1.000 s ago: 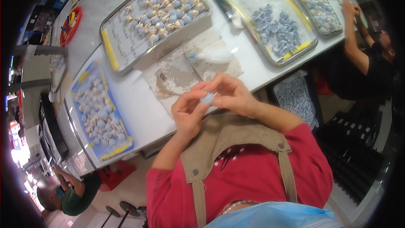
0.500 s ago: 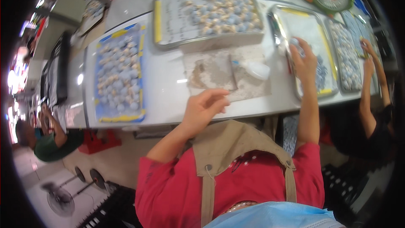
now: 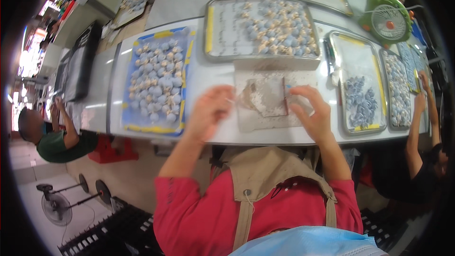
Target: The person fills small dough wrappers with a white paste using a squeeze bottle. They pick up a wrapper, apply the filling, and fold it shut before placing it on a tray. The process is repeated continuously throughout the clip.
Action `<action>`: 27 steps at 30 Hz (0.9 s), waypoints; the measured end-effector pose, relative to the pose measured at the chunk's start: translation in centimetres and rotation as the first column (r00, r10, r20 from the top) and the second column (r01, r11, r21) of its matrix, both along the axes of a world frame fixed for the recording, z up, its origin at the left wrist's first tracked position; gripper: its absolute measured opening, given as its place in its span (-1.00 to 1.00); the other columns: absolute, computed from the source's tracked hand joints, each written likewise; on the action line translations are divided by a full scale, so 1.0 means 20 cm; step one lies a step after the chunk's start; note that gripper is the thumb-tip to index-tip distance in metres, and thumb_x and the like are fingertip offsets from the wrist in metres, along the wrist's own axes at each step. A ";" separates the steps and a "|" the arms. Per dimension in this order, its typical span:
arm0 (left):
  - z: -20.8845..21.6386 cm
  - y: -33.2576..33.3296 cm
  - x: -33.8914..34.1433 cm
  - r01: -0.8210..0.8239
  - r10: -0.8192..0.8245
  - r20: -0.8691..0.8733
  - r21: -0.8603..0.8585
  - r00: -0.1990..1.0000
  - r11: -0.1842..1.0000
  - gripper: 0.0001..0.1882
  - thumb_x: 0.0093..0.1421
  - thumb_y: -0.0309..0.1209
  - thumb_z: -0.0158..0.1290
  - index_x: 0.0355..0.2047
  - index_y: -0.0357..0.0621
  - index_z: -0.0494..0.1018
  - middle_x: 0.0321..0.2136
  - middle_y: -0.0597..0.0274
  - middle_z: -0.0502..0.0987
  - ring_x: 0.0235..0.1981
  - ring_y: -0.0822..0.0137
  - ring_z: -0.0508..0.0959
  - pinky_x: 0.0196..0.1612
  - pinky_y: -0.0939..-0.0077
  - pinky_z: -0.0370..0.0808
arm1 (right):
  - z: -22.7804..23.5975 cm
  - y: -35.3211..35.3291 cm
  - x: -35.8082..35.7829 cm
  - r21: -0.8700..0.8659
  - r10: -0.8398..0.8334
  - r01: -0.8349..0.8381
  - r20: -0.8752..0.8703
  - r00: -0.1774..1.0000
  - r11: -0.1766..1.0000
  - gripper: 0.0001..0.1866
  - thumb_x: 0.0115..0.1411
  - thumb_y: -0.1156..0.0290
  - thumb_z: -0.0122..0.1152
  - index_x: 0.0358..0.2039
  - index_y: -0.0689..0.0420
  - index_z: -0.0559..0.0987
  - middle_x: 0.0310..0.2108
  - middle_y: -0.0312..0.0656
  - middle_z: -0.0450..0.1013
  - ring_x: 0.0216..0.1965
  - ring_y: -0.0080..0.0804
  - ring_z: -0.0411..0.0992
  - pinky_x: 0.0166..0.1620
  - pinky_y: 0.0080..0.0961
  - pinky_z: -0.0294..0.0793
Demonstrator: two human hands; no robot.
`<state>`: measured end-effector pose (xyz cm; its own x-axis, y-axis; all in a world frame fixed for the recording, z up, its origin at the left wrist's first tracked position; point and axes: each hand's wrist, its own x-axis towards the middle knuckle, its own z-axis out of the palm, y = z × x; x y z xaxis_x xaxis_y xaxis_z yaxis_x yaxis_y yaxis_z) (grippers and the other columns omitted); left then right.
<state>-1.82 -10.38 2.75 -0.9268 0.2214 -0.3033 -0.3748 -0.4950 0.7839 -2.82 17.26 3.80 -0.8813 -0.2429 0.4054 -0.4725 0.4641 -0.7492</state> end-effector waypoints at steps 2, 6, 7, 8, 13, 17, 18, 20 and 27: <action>0.02 -0.15 -0.13 -0.340 0.123 -0.357 -0.645 0.926 0.685 -0.78 0.15 -0.41 0.03 -0.19 -0.16 0.44 -0.43 0.31 0.46 -0.52 0.52 0.38 -0.46 0.68 0.34 | -0.06 0.08 -0.01 0.020 -0.145 0.145 -0.020 0.989 0.989 -0.68 -0.07 0.53 0.27 -0.22 0.19 0.51 -0.23 -0.12 0.46 -0.14 -0.18 0.40 -0.09 -0.39 0.37; 0.08 -0.49 -0.34 -0.632 -0.238 -0.585 -0.713 0.775 -0.305 -0.76 0.05 -0.42 0.07 -0.22 -0.12 0.47 -0.38 0.14 0.48 -0.33 0.18 0.47 -0.28 0.38 0.41 | -0.15 0.14 -0.01 0.070 -0.281 0.288 -0.100 0.955 0.955 -0.71 -0.03 0.55 0.23 -0.22 0.20 0.52 -0.25 -0.08 0.46 -0.15 -0.18 0.40 -0.11 -0.40 0.37; 0.08 -0.51 -0.38 -0.607 -0.263 -0.551 -0.662 0.792 -0.440 -0.75 0.02 -0.42 0.08 -0.23 -0.12 0.48 -0.37 0.10 0.48 -0.28 0.11 0.47 -0.24 0.32 0.41 | -0.18 0.14 -0.01 0.067 -0.295 0.305 -0.123 0.948 0.950 -0.71 -0.03 0.55 0.22 -0.22 0.19 0.52 -0.25 -0.08 0.46 -0.15 -0.19 0.40 -0.12 -0.41 0.37; 0.08 -0.50 -0.42 -0.612 -0.325 -0.520 -0.653 0.790 -0.446 -0.75 0.02 -0.42 0.08 -0.25 -0.12 0.48 -0.36 0.10 0.49 -0.27 0.10 0.47 -0.23 0.31 0.41 | -0.20 0.15 0.00 0.063 -0.309 0.321 -0.145 0.940 0.945 -0.70 -0.03 0.56 0.22 -0.22 0.19 0.52 -0.25 -0.08 0.46 -0.16 -0.19 0.40 -0.13 -0.42 0.38; 0.00 -0.23 -0.72 -0.622 -0.530 -0.569 -0.777 0.629 0.095 -0.78 -0.01 -0.45 0.09 -0.29 -0.15 0.47 -0.41 0.06 0.50 -0.35 0.14 0.50 -0.29 0.35 0.42 | -0.27 0.12 0.01 -0.048 -0.389 0.386 -0.132 0.912 0.921 -0.67 -0.04 0.58 0.22 -0.19 0.18 0.51 -0.26 -0.10 0.45 -0.19 -0.22 0.41 -0.19 -0.48 0.39; -0.01 0.24 -0.90 -0.505 -0.710 -0.445 -0.851 0.546 0.145 -0.71 -0.03 -0.44 0.09 -0.24 -0.18 0.42 -0.46 0.01 0.50 -0.39 0.06 0.51 -0.32 0.28 0.41 | -0.31 0.17 0.01 -0.076 -0.433 0.426 -0.126 0.893 0.901 -0.68 -0.04 0.58 0.22 -0.20 0.17 0.51 -0.25 -0.09 0.44 -0.20 -0.21 0.41 -0.21 -0.47 0.39; -0.04 0.26 -0.93 -0.508 -0.736 -0.395 -0.858 0.551 0.080 -0.70 -0.04 -0.43 0.10 -0.25 -0.19 0.41 -0.47 0.00 0.50 -0.39 0.04 0.50 -0.33 0.26 0.41 | -0.32 0.18 0.00 -0.079 -0.444 0.437 -0.123 0.888 0.896 -0.68 -0.04 0.58 0.22 -0.20 0.17 0.51 -0.24 -0.08 0.44 -0.21 -0.20 0.41 -0.21 -0.46 0.39; -0.14 0.32 -1.03 -0.511 -0.794 -0.297 -0.859 0.530 -0.020 -0.68 -0.06 -0.39 0.11 -0.26 -0.20 0.39 -0.48 -0.03 0.50 -0.40 0.00 0.50 -0.33 0.22 0.40 | -0.31 0.18 0.01 -0.070 -0.432 0.427 -0.098 0.897 0.902 -0.70 0.00 0.51 0.20 -0.19 0.18 0.49 -0.22 -0.06 0.43 -0.19 -0.16 0.39 -0.18 -0.40 0.37; -0.13 0.19 -1.05 -0.478 -0.736 -0.317 -0.878 0.598 -0.011 -0.71 -0.03 -0.41 0.06 -0.25 -0.18 0.39 -0.36 -0.02 0.50 -0.43 0.14 0.52 -0.36 0.32 0.41 | -0.32 0.20 -0.01 -0.069 -0.423 0.421 -0.017 0.906 0.904 -0.64 0.03 0.36 0.20 -0.16 0.23 0.45 -0.24 -0.05 0.43 -0.19 -0.12 0.34 -0.12 -0.33 0.32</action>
